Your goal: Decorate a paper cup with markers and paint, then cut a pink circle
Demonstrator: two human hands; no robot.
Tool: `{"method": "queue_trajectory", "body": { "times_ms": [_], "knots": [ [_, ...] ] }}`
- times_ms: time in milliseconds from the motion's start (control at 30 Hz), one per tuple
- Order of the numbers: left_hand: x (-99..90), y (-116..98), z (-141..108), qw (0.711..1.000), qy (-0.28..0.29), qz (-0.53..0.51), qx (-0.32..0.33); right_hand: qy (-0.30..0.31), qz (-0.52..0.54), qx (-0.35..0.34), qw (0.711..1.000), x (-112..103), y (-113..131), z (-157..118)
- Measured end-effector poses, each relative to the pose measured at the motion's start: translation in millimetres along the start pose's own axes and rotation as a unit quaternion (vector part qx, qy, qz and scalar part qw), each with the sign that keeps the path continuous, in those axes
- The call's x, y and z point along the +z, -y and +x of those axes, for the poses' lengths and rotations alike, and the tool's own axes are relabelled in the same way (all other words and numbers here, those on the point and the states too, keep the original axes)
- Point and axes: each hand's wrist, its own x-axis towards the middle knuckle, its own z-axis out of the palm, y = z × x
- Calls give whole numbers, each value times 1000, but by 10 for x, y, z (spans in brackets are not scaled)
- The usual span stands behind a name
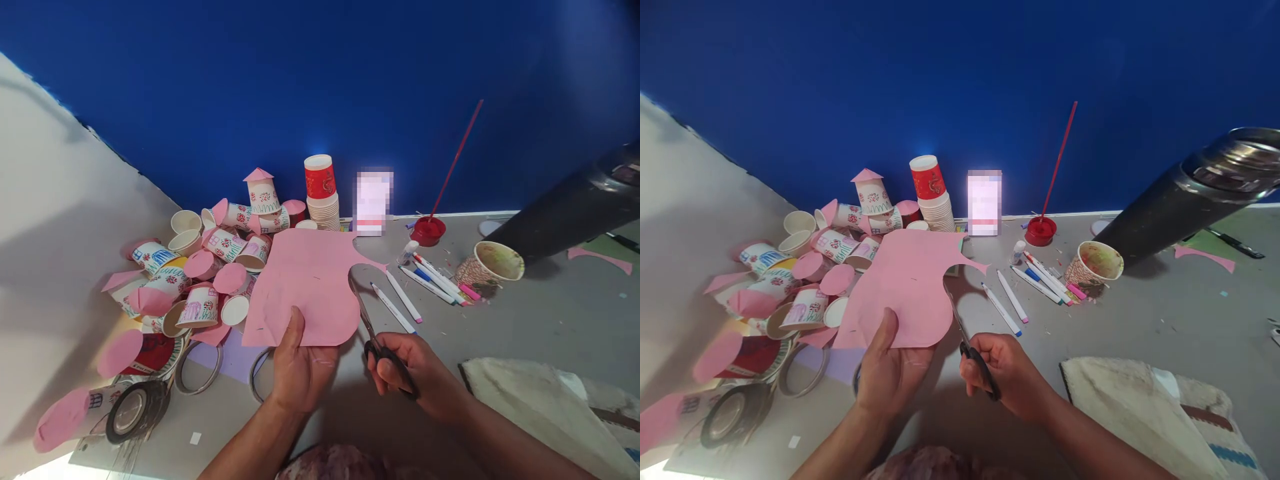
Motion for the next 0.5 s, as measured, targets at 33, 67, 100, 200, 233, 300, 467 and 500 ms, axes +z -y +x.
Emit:
{"method": "queue_trajectory", "body": {
  "times_ms": [33, 67, 100, 200, 233, 300, 467, 500],
  "knots": [
    [1, 3, 1, 1000, -2, 1, 3, -2, -2, 1, 1000, -2, 11, 2],
    [2, 6, 2, 1000, -4, 0, 4, -5, -3, 2, 1000, -3, 21, 5],
    [4, 9, 3, 1000, -7, 0, 3, -8, -6, 3, 1000, -4, 30, 7],
    [7, 18, 3, 1000, -9, 0, 1, -17, -14, 8, 1000, -3, 45, 13],
    [5, 20, 2, 1000, -6, 2, 3, -19, -15, 10, 1000, -4, 45, 13],
    [-1, 23, 3, 1000, 5, 7, 10, -21, -13, 10, 1000, -5, 40, 12],
    [-18, 20, 5, 1000, 19, 12, 13, -22, -1, 6, 1000, -8, 3, 1],
    [-18, 16, 2, 1000, 17, 13, 12, -23, 1, 5, 1000, -8, -3, -1]
  ]
}}
